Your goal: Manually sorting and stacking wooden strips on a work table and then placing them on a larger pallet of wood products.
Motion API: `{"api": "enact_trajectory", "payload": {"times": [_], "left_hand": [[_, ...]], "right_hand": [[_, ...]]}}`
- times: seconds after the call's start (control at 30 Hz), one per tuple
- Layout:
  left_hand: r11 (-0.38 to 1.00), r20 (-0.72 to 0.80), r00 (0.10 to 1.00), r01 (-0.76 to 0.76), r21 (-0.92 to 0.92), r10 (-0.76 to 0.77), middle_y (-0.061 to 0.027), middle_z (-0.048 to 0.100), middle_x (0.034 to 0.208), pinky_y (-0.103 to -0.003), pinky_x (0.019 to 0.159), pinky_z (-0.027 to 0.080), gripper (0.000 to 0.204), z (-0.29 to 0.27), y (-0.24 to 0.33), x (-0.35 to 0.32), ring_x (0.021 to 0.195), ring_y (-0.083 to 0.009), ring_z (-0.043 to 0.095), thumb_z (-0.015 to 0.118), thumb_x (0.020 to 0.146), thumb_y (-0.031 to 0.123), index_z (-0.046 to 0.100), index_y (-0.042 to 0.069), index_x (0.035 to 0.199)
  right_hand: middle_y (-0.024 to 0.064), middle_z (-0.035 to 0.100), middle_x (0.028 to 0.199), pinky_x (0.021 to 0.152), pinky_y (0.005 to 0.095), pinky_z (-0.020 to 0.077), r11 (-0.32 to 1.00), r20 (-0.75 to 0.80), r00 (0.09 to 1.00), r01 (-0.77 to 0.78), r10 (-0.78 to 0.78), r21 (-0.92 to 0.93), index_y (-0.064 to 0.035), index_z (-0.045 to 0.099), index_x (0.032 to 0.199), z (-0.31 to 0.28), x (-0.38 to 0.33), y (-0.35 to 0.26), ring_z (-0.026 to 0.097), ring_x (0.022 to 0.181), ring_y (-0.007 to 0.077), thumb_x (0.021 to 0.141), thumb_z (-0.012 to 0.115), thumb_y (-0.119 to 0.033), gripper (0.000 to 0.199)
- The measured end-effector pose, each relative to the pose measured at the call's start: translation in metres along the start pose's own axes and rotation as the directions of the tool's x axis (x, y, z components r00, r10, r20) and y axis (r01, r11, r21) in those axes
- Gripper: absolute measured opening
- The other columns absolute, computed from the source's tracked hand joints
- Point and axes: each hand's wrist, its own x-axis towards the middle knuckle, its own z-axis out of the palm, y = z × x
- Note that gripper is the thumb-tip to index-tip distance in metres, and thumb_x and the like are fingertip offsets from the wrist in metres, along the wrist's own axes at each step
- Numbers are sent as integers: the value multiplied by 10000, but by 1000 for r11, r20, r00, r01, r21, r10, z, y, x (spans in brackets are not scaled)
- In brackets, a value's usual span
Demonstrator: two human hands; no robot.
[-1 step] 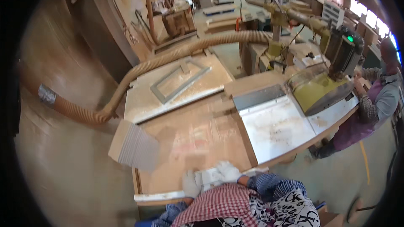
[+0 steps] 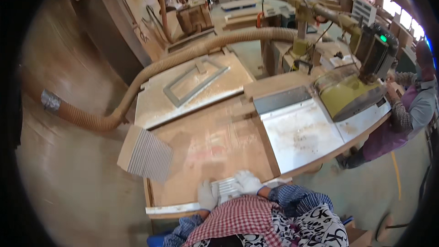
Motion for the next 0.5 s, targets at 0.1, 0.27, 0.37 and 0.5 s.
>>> {"api": "enact_trajectory", "payload": {"times": [0.1, 0.27, 0.37, 0.5], "left_hand": [[999, 93, 996, 12, 36, -15, -215, 596, 1029, -510, 788, 458, 407, -7, -3, 9, 918, -419, 573, 587, 917, 392, 598, 54, 1142], [976, 158, 980, -150, 160, 124, -182, 599, 1096, -478, 856, 437, 450, -22, -1, 51, 1011, -378, 548, 645, 881, 406, 612, 48, 1151], [955, 117, 949, -297, 6, 294, -202, 576, 1126, -476, 918, 429, 538, -23, 33, 121, 1060, -394, 535, 713, 812, 362, 571, 6, 1190], [770, 14, 770, -637, 33, 637, -224, 551, 1207, -473, 914, 458, 731, -9, 102, 232, 1116, -394, 532, 755, 736, 333, 474, 43, 1344]], "right_hand": [[211, 568, 1234, 985, 466, 413, 996, -187, 978, 92, -90, 2, -10, 539, 1284, 0, 2, -2, 514, 1157, 387, 923, 559, -357, 501], [166, 586, 1163, 968, 454, 424, 994, -297, 951, 98, -83, 37, -35, 576, 1197, -6, -2, -8, 540, 1115, 355, 907, 561, -327, 412], [159, 599, 1145, 959, 436, 435, 997, -324, 943, 78, -74, -2, -34, 589, 1186, -16, -7, -20, 553, 1101, 346, 899, 579, -301, 392], [162, 613, 1148, 943, 417, 455, 997, -376, 923, 71, -82, -42, -28, 601, 1176, -18, -8, -28, 570, 1096, 338, 891, 600, -282, 381]]}}
